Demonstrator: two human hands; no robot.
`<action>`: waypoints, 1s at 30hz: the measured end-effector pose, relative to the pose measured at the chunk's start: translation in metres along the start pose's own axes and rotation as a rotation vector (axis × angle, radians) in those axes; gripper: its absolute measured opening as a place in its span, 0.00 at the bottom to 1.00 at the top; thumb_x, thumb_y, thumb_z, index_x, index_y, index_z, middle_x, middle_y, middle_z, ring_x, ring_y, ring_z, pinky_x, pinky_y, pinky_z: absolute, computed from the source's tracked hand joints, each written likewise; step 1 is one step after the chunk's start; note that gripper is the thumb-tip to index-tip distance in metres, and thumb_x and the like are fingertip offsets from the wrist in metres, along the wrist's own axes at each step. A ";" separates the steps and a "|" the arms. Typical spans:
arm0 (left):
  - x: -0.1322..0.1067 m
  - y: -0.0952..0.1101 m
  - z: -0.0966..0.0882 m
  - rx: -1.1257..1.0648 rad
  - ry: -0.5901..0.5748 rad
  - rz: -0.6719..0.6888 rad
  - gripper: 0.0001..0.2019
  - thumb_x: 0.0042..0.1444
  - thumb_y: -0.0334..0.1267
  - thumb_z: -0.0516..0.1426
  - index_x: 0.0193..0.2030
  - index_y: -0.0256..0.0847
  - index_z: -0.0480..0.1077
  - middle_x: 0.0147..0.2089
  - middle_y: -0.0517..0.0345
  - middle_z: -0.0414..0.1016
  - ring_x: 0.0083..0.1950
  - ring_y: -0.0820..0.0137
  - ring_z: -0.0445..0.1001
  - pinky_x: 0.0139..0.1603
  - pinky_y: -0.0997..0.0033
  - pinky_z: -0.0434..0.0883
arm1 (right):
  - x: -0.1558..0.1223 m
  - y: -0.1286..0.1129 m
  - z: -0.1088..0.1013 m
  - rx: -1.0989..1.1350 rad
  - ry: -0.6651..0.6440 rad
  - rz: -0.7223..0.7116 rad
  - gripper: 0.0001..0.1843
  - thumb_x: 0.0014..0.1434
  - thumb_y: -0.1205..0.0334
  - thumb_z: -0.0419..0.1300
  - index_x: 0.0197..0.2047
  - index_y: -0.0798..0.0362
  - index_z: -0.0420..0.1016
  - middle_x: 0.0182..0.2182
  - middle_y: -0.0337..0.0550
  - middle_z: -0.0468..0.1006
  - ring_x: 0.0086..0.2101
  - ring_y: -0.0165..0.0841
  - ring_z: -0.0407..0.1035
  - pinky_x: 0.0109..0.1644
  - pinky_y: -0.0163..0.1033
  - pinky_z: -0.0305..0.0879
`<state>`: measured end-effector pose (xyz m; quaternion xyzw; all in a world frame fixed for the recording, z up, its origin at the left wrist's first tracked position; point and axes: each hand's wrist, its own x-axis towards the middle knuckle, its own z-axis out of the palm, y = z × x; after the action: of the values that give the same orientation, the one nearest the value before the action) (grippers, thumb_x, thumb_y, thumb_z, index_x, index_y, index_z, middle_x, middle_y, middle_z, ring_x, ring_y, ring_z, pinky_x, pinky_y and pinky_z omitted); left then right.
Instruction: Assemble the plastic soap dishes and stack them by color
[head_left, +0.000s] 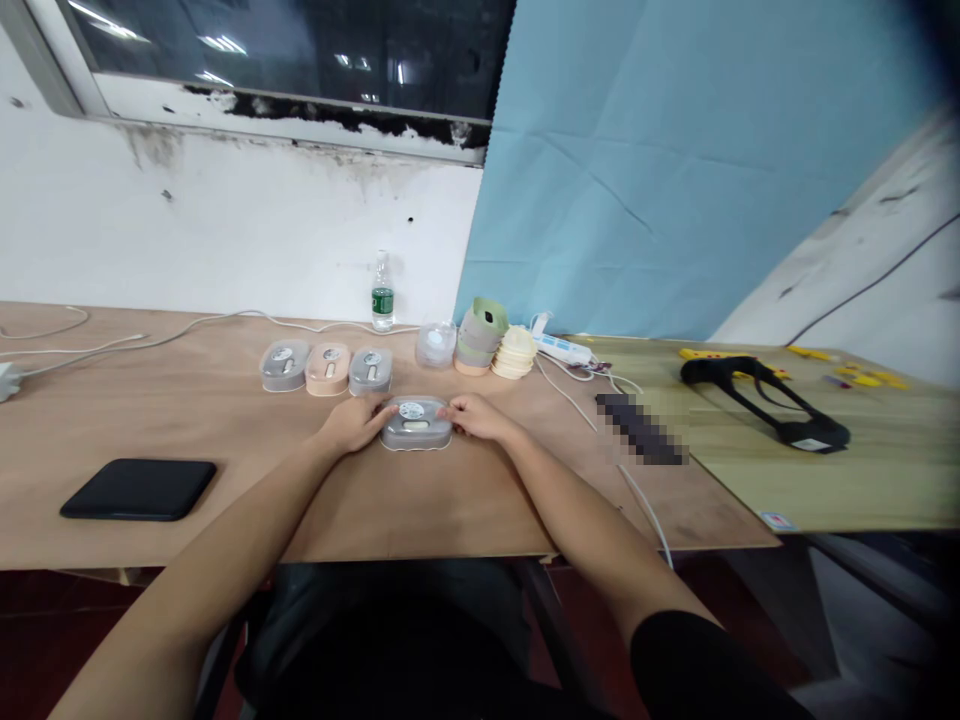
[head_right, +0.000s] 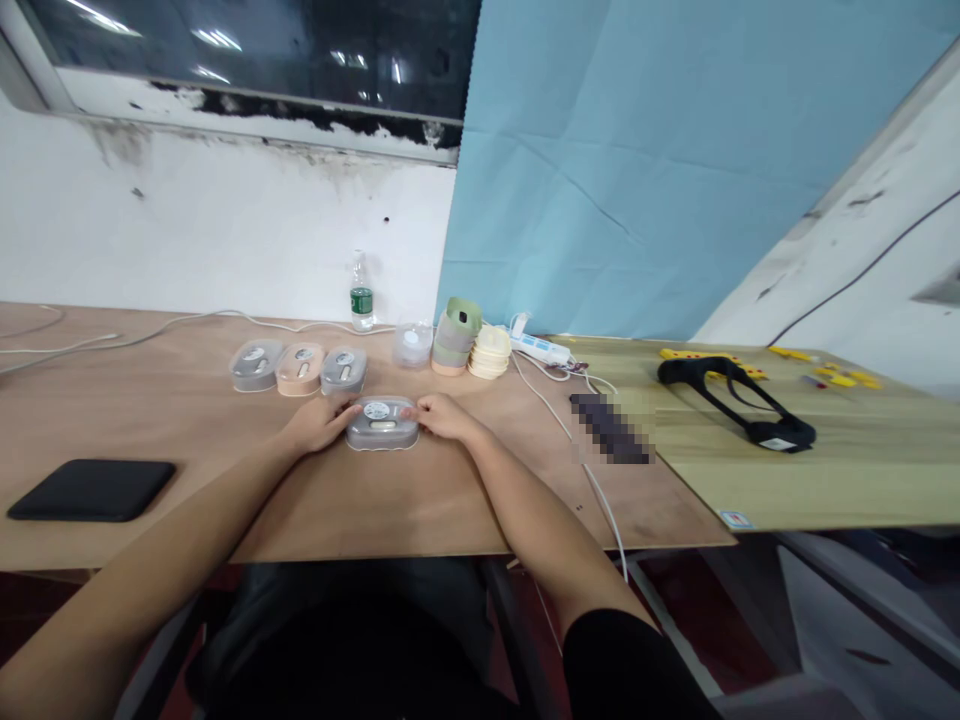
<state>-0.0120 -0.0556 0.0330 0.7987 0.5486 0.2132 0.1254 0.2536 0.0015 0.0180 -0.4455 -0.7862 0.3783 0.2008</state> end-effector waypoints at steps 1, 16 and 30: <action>0.000 -0.001 0.000 -0.004 0.005 0.000 0.26 0.63 0.55 0.41 0.57 0.43 0.67 0.52 0.51 0.74 0.51 0.60 0.72 0.50 0.65 0.66 | 0.000 0.000 0.000 0.005 -0.003 0.001 0.25 0.53 0.39 0.56 0.21 0.54 0.65 0.15 0.34 0.67 0.17 0.25 0.58 0.21 0.31 0.51; 0.001 0.005 0.001 0.058 -0.072 0.113 0.48 0.39 0.55 0.64 0.67 0.43 0.53 0.56 0.47 0.70 0.56 0.51 0.68 0.56 0.59 0.64 | 0.005 0.001 -0.003 -0.026 0.200 -0.023 0.30 0.56 0.35 0.50 0.20 0.54 0.66 0.16 0.37 0.68 0.19 0.27 0.61 0.23 0.32 0.52; 0.002 -0.025 -0.031 0.038 0.493 0.139 0.43 0.43 0.44 0.64 0.65 0.40 0.51 0.63 0.45 0.57 0.64 0.53 0.58 0.64 0.56 0.59 | 0.011 0.020 -0.008 -0.044 0.290 -0.021 0.27 0.57 0.37 0.51 0.27 0.54 0.70 0.19 0.38 0.73 0.19 0.27 0.63 0.24 0.32 0.55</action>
<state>-0.0465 -0.0460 0.0501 0.7606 0.5102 0.3991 -0.0423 0.2640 0.0205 0.0074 -0.4914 -0.7617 0.2905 0.3065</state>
